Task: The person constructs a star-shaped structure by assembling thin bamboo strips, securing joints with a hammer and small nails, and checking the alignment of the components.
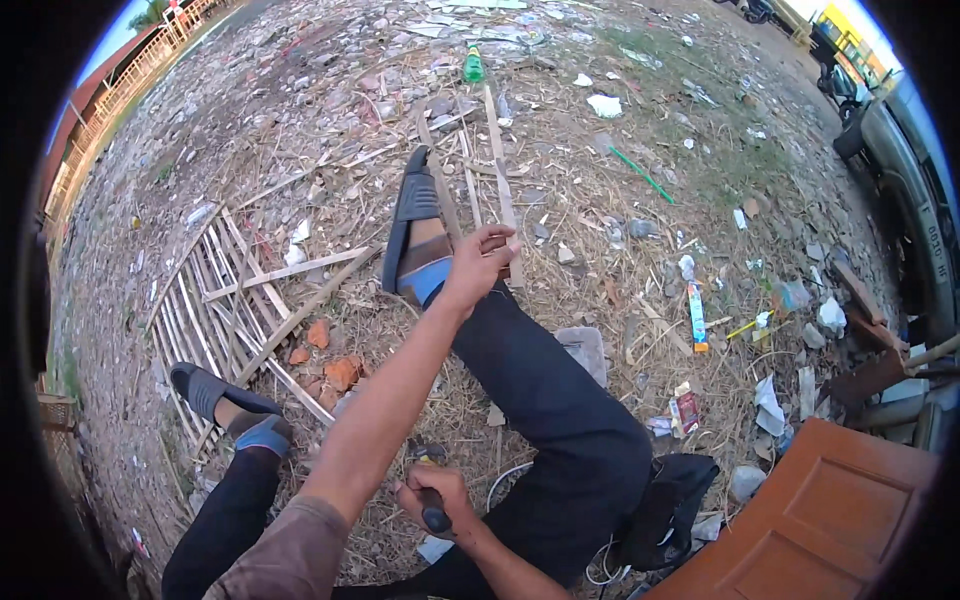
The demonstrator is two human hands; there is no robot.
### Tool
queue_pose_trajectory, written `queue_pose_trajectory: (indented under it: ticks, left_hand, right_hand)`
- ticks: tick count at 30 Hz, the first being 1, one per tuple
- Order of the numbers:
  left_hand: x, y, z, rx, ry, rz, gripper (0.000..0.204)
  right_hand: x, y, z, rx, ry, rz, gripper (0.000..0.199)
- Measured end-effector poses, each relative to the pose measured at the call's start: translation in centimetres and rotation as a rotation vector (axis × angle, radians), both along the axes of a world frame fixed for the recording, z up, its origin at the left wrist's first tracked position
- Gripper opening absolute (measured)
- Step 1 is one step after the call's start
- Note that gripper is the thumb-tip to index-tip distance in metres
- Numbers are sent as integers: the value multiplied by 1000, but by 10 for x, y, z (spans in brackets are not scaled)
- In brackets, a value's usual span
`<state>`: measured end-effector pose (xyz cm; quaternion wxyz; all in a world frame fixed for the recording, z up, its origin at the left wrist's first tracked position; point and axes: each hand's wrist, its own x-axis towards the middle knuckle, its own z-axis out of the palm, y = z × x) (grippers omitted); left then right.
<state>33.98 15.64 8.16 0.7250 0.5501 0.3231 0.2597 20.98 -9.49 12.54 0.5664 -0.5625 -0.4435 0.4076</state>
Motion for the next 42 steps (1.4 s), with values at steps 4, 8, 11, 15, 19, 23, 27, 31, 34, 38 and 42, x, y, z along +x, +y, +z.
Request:
queue_pose_trajectory:
  ticks: [4, 8, 11, 15, 19, 23, 27, 31, 34, 38, 42]
  left_hand:
    - [17, 4, -53, 610, 334, 87, 46]
    - [16, -4, -60, 1030, 693, 233, 43]
    - [18, 4, -64, 916, 991, -20, 36]
    - [20, 1, -43, 777, 1017, -32, 34]
    - [25, 6, -34, 615, 1073, -48, 35]
    - [29, 15, -38, 502, 1027, 27, 37]
    - [9, 49, -62, 268, 554, -66, 41]
    - [-10, 36, -28, -99, 73, -46, 35]
    - [-27, 38, 5, -54, -119, 41, 40]
    - [-52, 54, 62, 97, -312, 213, 46]
    - [-129, 65, 88, 200, -184, 225, 43]
  right_hand:
    - [1, -1, -4, -71, 150, -56, 34]
    - [9, -5, -10, -65, 147, -51, 31]
    - [7, 0, 0, -63, 148, -75, 30]
    - [9, -1, -1, -50, 185, -65, 30]
    - [10, -3, -1, -95, 160, -69, 30]
    - [10, -2, -3, -84, 195, -82, 31]
    - [6, -3, -11, -92, 136, -49, 34]
    - [11, -7, -16, -52, 177, -63, 35]
    - [12, -6, -8, -13, 228, -67, 35]
    - [10, -7, -13, -47, 310, -61, 36]
    - [5, -5, -11, -31, 291, -80, 36]
